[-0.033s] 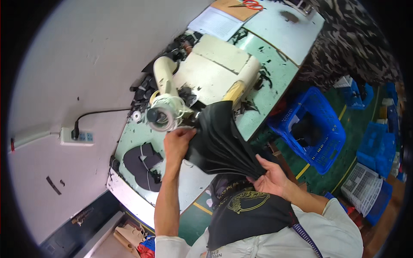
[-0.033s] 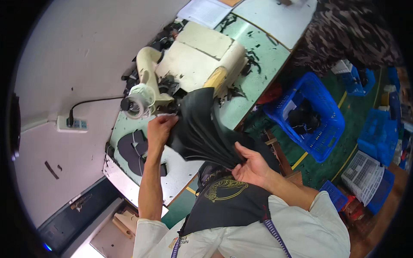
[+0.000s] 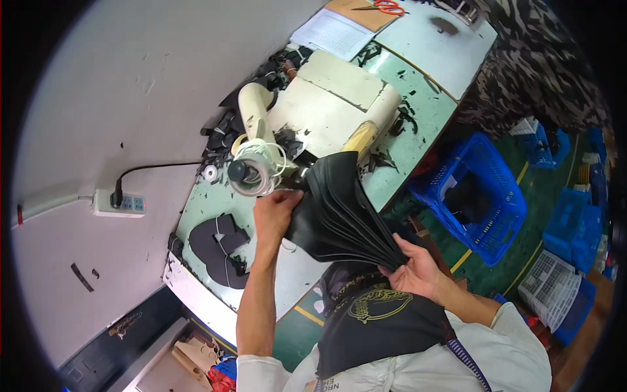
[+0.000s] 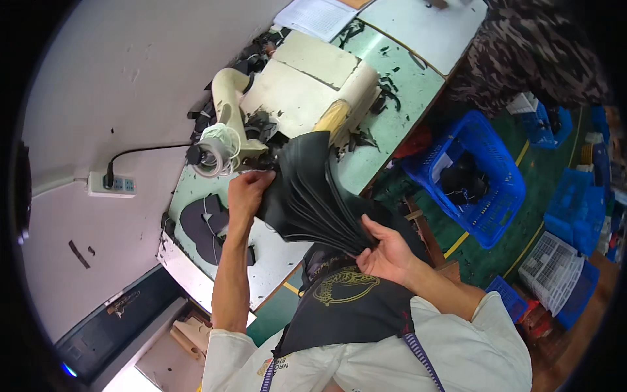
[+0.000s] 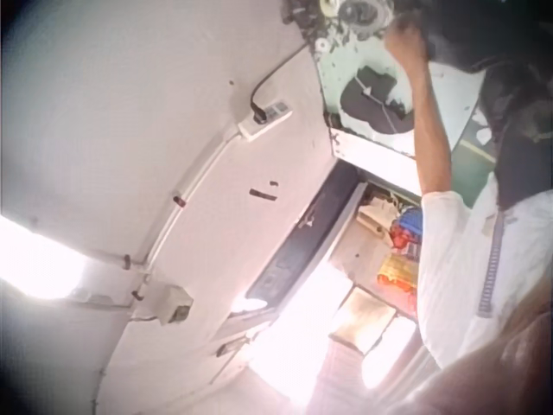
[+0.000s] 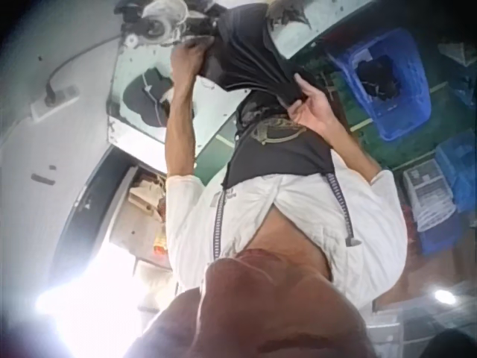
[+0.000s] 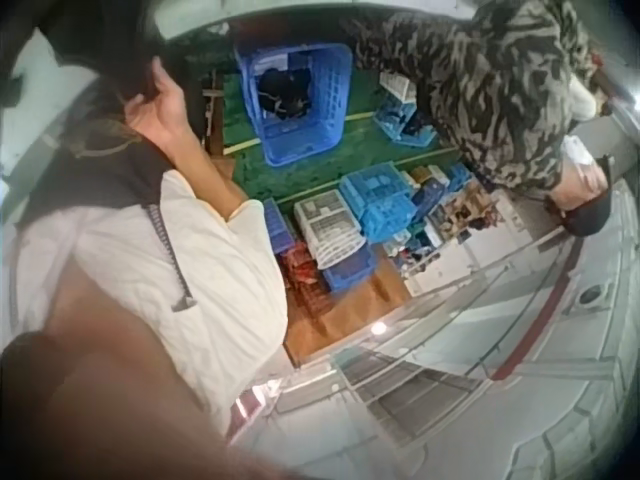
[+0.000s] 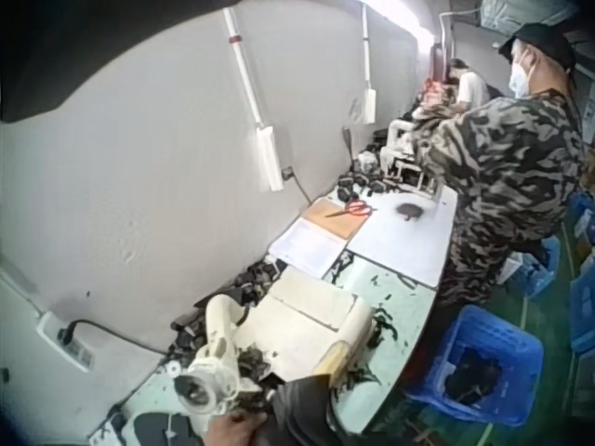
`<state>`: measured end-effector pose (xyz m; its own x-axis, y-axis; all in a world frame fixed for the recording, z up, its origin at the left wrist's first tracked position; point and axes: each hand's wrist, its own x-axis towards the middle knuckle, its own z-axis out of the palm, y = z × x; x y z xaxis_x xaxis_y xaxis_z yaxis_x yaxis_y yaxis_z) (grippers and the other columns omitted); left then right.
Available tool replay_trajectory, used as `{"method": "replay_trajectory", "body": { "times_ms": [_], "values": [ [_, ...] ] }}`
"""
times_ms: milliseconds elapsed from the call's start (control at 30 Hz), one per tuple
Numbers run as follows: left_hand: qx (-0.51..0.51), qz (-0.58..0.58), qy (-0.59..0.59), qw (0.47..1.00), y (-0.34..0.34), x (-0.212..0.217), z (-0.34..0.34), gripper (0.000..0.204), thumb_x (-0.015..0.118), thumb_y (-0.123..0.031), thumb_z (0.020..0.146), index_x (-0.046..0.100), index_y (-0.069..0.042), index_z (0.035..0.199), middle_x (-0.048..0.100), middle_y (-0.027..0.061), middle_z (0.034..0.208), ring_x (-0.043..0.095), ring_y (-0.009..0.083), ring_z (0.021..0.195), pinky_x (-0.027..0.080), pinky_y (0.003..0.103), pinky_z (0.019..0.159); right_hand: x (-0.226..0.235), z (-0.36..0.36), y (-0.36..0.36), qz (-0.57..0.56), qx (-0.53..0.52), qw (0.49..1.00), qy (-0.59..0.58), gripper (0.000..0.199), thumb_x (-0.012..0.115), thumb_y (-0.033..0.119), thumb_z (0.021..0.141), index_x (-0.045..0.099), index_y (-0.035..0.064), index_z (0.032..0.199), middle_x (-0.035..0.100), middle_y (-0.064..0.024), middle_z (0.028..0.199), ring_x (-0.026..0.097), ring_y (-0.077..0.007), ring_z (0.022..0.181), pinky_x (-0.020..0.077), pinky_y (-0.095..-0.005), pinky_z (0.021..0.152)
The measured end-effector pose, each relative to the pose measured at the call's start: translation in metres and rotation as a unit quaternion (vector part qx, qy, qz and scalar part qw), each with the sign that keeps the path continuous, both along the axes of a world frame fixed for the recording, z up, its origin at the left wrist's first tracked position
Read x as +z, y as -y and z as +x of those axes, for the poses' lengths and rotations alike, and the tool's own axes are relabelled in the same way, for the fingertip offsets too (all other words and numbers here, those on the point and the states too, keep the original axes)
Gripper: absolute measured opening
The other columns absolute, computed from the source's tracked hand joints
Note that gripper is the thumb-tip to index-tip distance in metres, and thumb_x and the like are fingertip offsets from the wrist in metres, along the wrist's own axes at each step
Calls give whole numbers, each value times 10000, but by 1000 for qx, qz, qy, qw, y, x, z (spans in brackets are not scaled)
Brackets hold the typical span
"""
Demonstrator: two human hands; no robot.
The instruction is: The person bundles cut footwear parts together with rubber bands, collects them in a blue plastic basket, and carries the basket across the workshop.
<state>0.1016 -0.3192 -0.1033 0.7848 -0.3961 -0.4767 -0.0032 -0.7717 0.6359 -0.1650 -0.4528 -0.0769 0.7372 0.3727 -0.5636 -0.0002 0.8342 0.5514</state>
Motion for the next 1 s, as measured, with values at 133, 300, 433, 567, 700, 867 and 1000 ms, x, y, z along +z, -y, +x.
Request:
{"method": "replay_trajectory", "body": {
  "times_ms": [133,300,433,567,700,867,1000],
  "values": [
    [94,-206,-227,947,-20,-2,-3,251,696,-80,782,671,52,994,679,57,809,595,98,720,455,218,703,-2,-3,3,-16,-8,1000,-26,430,450,393,964,611,33,1134,668,-142,1015,658,-276,850,520,-206,554],
    [21,-11,-49,999,-20,-8,0,285,725,-203,747,702,3,943,696,102,756,639,137,696,477,263,662,2,-2,3,-11,-8,1000,-25,426,461,389,960,612,30,1132,665,-148,1028,658,-276,848,513,-202,551],
    [6,11,-12,1000,-6,-2,1,233,724,-196,763,712,-4,895,687,81,737,611,115,667,463,253,643,3,0,4,-15,-7,1000,-19,433,467,395,958,613,24,1128,663,-149,1040,656,-267,844,511,-206,558],
    [36,-99,-115,988,-12,-3,-2,245,684,-127,808,679,39,988,685,75,816,605,114,724,468,245,688,10,1,8,-12,-1,999,-50,433,463,392,960,609,22,1132,663,-146,1034,652,-259,861,512,-207,564],
    [75,-159,-176,969,-26,-9,-2,271,682,-77,796,658,33,1042,687,82,872,623,120,764,482,234,721,7,0,6,-44,17,998,-30,380,476,379,959,623,57,1098,670,-102,1001,627,-177,769,506,-203,581],
    [51,6,-55,997,-3,15,-10,209,723,-151,765,697,4,902,676,70,703,593,89,569,465,238,501,5,-2,5,-31,0,999,-30,430,452,383,966,604,20,1139,665,-141,1011,646,-226,800,518,-208,568],
    [40,6,-40,998,-2,7,-4,193,711,-146,774,694,6,891,664,63,673,577,88,524,451,232,450,11,4,7,-51,11,998,-33,374,473,374,961,630,57,1082,673,-100,990,620,-164,727,506,-200,580]
  ]
}}
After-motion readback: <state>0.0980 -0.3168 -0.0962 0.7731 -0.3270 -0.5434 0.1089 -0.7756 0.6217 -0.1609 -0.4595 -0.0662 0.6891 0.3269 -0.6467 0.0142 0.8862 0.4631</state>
